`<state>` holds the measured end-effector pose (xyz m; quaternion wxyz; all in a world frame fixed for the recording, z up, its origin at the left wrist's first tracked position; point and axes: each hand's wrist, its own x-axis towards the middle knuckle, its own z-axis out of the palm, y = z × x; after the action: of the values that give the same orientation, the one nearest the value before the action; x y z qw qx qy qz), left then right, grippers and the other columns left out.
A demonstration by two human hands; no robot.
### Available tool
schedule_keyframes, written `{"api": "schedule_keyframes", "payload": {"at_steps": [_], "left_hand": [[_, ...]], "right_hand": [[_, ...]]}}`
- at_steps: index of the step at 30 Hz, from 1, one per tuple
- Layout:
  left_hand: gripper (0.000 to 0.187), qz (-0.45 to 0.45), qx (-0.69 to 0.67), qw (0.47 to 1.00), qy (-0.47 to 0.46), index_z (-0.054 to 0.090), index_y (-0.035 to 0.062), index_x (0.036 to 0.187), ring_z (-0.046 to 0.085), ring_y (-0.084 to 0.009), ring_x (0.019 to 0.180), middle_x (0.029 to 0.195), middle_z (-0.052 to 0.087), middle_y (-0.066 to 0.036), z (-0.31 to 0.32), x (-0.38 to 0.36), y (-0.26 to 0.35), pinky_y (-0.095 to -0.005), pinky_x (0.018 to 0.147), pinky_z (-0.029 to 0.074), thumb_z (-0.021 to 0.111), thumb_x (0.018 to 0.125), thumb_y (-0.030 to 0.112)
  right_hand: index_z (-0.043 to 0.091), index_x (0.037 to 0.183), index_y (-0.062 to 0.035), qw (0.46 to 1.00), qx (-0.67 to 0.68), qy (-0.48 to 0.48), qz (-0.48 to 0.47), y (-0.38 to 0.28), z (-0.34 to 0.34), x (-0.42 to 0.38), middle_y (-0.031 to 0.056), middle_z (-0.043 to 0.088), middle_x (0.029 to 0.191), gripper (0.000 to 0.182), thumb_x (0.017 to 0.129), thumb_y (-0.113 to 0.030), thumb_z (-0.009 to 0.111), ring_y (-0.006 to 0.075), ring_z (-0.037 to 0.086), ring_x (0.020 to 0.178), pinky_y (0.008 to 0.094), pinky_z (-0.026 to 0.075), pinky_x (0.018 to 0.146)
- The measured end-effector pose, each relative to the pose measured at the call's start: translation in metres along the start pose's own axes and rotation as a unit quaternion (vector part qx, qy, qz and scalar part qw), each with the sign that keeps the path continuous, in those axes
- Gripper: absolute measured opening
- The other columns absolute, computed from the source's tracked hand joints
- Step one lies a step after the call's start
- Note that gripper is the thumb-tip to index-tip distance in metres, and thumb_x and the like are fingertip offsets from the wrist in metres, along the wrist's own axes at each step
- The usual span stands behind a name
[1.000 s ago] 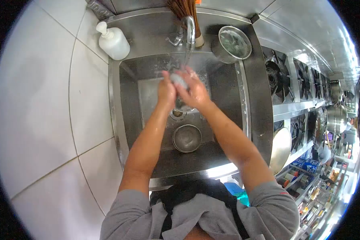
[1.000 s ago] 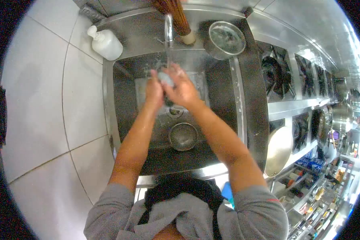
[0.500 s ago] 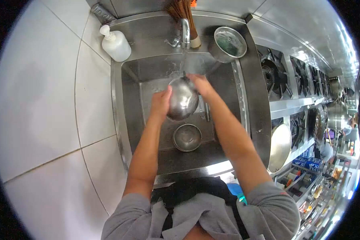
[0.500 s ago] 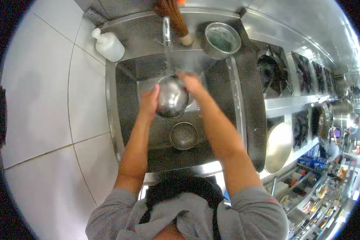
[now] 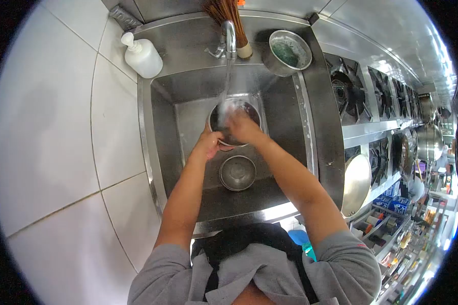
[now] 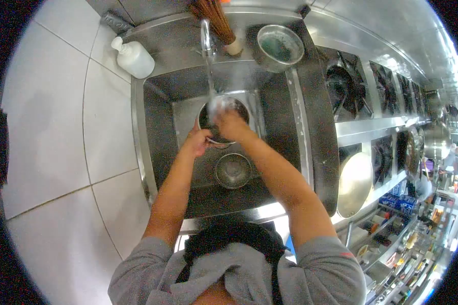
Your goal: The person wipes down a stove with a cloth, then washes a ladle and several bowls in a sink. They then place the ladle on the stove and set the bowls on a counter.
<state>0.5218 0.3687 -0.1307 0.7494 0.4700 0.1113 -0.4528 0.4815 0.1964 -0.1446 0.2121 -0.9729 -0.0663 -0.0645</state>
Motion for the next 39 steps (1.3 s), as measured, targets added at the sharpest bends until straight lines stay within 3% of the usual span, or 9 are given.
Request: {"api": "schedule_keyframes", "payload": {"at_steps": [5, 7, 10, 15, 17, 24, 26, 33, 39], "left_hand": [[0.093, 0.014, 0.041, 0.999, 0.026, 0.018, 0.0280, 0.152, 0.060, -0.0461, 0.101, 0.137, 0.040, -0.022, 0.008, -0.026, 0.028, -0.0580, 0.067, 0.060, 0.046, 0.072, -0.012], [0.094, 0.010, 0.033, 0.999, 0.038, 0.019, 0.0281, 0.151, 0.062, -0.0448, 0.096, 0.136, 0.042, -0.022, 0.008, -0.027, 0.016, -0.0567, 0.066, 0.061, 0.045, 0.070, -0.012], [0.090, -0.055, 0.076, 0.993, 0.068, 0.030, 0.0261, 0.149, 0.064, -0.0412, 0.093, 0.130, 0.049, -0.020, -0.007, 0.005, 0.002, -0.0550, 0.063, 0.061, 0.044, 0.069, -0.012], [0.086, 0.033, 0.092, 0.993, 0.072, 0.035, 0.0239, 0.148, 0.065, -0.0350, 0.087, 0.125, 0.053, -0.017, 0.009, -0.029, 0.020, -0.0525, 0.060, 0.062, 0.046, 0.069, -0.008], [0.085, 0.021, 0.058, 0.995, 0.084, 0.036, 0.0236, 0.147, 0.065, -0.0330, 0.086, 0.124, 0.054, -0.016, 0.017, -0.024, 0.016, -0.0514, 0.059, 0.062, 0.047, 0.069, -0.008], [0.069, 0.198, 0.340, 0.905, 0.161, 0.049, 0.0148, 0.140, 0.065, -0.0315, 0.093, 0.122, 0.059, -0.016, -0.030, 0.005, -0.018, -0.0426, 0.079, 0.056, 0.046, 0.074, -0.004], [0.059, 0.182, 0.519, 0.808, 0.214, 0.056, 0.0101, 0.133, 0.065, -0.0261, 0.098, 0.117, 0.064, -0.017, -0.047, 0.016, -0.046, -0.0351, 0.088, 0.050, 0.048, 0.076, -0.002], [0.052, 0.002, 0.428, 0.901, -0.066, 0.058, 0.0089, 0.128, 0.066, -0.0294, 0.103, 0.110, 0.069, -0.016, -0.052, 0.056, -0.104, -0.0356, 0.090, 0.050, 0.071, 0.078, 0.014], [0.051, 0.319, 0.789, 0.523, 0.050, 0.061, 0.0050, 0.121, 0.058, -0.0311, 0.115, 0.117, 0.065, -0.012, -0.052, 0.109, -0.117, -0.0444, 0.111, 0.033, 0.073, 0.078, 0.029]], "right_hand": [[0.064, 0.118, -0.0079, 0.933, -0.044, -0.353, 0.048, -0.015, -0.045, 0.002, 0.0191, 0.062, 0.119, 0.035, 0.086, -0.022, 0.061, 0.0390, 0.054, 0.116, 0.0503, 0.040, 0.101], [0.071, 0.103, -0.0100, 0.989, -0.119, -0.034, 0.082, -0.020, -0.043, 0.005, 0.0164, 0.066, 0.111, 0.026, 0.080, -0.019, 0.064, 0.0358, 0.058, 0.111, 0.0461, 0.044, 0.097], [0.071, 0.099, -0.0126, 0.983, 0.154, -0.061, 0.080, -0.025, -0.007, -0.006, 0.0162, 0.064, 0.111, 0.022, 0.080, -0.019, 0.064, 0.0345, 0.060, 0.107, 0.0468, 0.047, 0.091], [0.066, 0.109, -0.0125, 0.985, -0.109, -0.130, -0.028, -0.013, -0.019, -0.012, 0.0146, 0.063, 0.105, 0.033, 0.077, -0.017, 0.061, 0.0350, 0.058, 0.107, 0.0475, 0.046, 0.090], [0.067, 0.107, -0.0126, 0.994, -0.086, 0.060, 0.016, -0.017, -0.013, -0.003, 0.0160, 0.062, 0.105, 0.031, 0.077, -0.015, 0.061, 0.0351, 0.059, 0.106, 0.0484, 0.047, 0.090], [0.067, 0.089, -0.0029, 0.885, 0.133, -0.420, 0.153, 0.002, -0.053, -0.018, 0.0170, 0.067, 0.097, 0.025, 0.069, -0.018, 0.066, 0.0272, 0.063, 0.088, 0.0395, 0.050, 0.075], [0.066, 0.087, -0.0035, 0.895, 0.264, -0.327, 0.149, 0.040, -0.058, -0.038, 0.0122, 0.066, 0.084, 0.027, 0.063, -0.016, 0.066, 0.0251, 0.062, 0.076, 0.0368, 0.049, 0.068], [0.061, 0.102, -0.0013, 0.664, 0.677, -0.070, 0.310, 0.076, -0.108, -0.049, 0.0110, 0.065, 0.092, 0.051, 0.052, -0.012, 0.065, 0.0250, 0.063, 0.086, 0.0351, 0.052, 0.074], [0.039, 0.139, -0.0001, 0.518, 0.846, 0.058, 0.110, 0.081, -0.206, 0.026, 0.0200, 0.057, 0.118, 0.082, 0.065, -0.027, 0.062, 0.0360, 0.059, 0.102, 0.0533, 0.053, 0.079]]}}
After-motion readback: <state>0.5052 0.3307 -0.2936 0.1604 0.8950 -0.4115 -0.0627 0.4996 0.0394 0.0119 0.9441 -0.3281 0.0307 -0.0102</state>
